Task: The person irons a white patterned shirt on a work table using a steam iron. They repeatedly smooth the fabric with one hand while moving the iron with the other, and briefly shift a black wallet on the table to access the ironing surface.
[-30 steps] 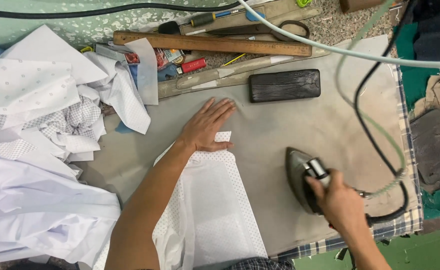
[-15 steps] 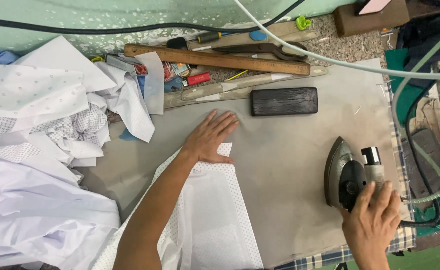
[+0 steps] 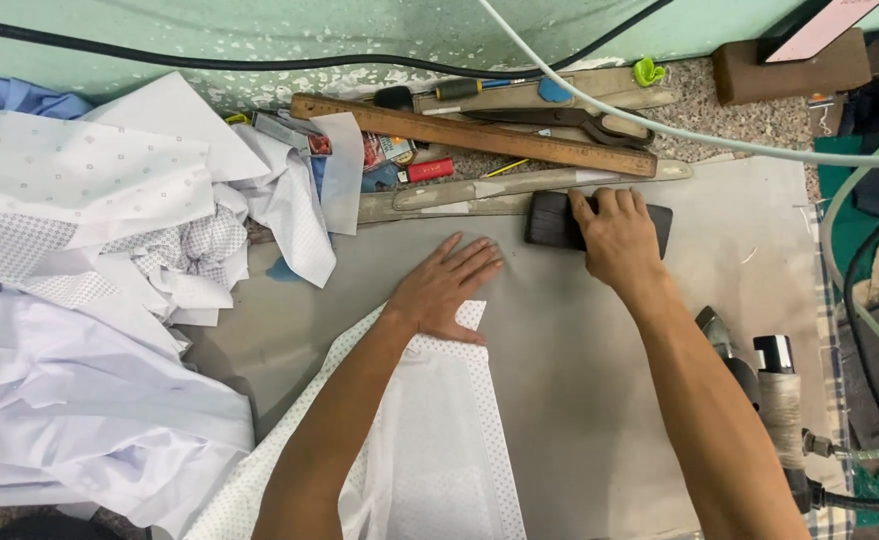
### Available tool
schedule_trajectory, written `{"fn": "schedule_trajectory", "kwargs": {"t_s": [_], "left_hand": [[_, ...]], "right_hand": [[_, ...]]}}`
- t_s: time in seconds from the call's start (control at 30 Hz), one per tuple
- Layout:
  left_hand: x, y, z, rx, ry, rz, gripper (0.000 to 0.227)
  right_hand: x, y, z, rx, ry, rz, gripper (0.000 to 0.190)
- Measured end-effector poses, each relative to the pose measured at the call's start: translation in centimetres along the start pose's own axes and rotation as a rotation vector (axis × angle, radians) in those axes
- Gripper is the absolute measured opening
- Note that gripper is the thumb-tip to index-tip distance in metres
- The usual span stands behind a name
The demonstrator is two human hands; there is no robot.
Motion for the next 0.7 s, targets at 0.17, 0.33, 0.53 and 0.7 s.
{"fn": "schedule_trajectory", "kwargs": {"t_s": [0.17,0.33,0.53,0.7], "left_hand": [[-0.1,0.1,-0.2,-0.069,-0.005,-0.022,0.129],[0.1,-0.1,0.0,-0.084,0.01,-0.017,0.124],[-0.3,-0.3,-0.5,-0.129,0.068,0.011,0.123],[-0.2,-0.2,-0.1,-0.121,0.095,0.009,0.124]], "right_hand": [[6.3,-7.3,-12.3,-0.274,0.24,-0.119,0.098],[8.6,-16.4,-15.4,-0.33,0.545,-0.126,0.103],[10.1,-19.6,-9.7,-0.191,0.728,-0.205,0.088],[14.4,-19.9,-3.6,0.013,0.714,-0.349,0.091]]}}
Point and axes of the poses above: each hand's wrist, its own y-axis towards the middle knuckle, its own z-axis out of the palm, x = y × z, the point moved 8 cm from there along y, towards the middle knuckle, and after that the axes turned 8 degrees about y, right-handed, at the moved point
